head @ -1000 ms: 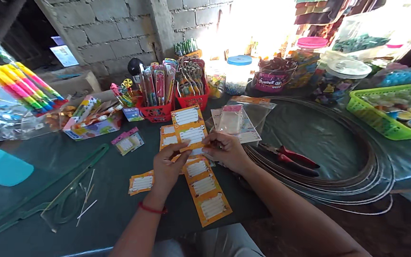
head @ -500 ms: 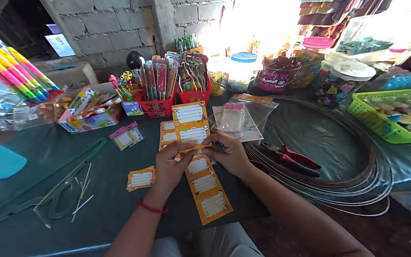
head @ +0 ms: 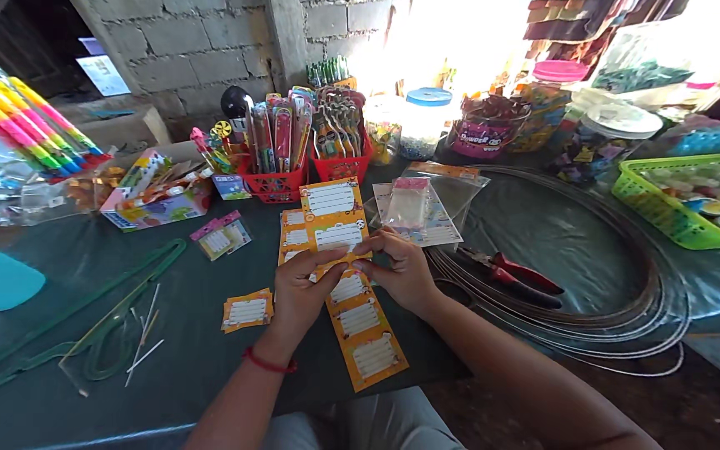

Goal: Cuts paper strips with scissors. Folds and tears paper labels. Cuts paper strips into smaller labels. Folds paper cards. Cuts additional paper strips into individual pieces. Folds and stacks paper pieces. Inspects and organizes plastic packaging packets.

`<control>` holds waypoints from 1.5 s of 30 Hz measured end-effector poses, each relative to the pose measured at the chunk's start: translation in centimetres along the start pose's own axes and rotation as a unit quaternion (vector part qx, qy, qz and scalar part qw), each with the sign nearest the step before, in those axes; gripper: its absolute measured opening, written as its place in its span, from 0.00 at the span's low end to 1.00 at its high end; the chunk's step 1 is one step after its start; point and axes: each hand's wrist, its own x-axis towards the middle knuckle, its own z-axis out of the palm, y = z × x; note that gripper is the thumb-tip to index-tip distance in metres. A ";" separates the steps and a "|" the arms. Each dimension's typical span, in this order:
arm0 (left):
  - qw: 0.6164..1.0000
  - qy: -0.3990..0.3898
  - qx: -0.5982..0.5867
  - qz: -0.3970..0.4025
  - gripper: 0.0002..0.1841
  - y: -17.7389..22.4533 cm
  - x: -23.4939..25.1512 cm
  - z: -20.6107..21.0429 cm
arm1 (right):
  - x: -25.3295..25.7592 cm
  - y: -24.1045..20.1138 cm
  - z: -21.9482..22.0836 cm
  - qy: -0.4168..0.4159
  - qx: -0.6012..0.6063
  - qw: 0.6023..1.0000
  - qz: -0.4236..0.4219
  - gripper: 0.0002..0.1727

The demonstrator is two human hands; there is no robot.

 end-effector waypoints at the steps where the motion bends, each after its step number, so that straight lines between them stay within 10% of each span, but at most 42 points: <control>1: 1.000 0.000 0.010 0.008 0.09 -0.1 0.0 0.1 | 0.0 0.0 0.0 0.003 -0.007 1.000 -0.005 0.06; 45: 0.998 0.003 0.055 0.003 0.13 -0.1 0.1 -0.1 | -0.1 0.2 0.0 0.015 -0.083 0.994 -0.064 0.04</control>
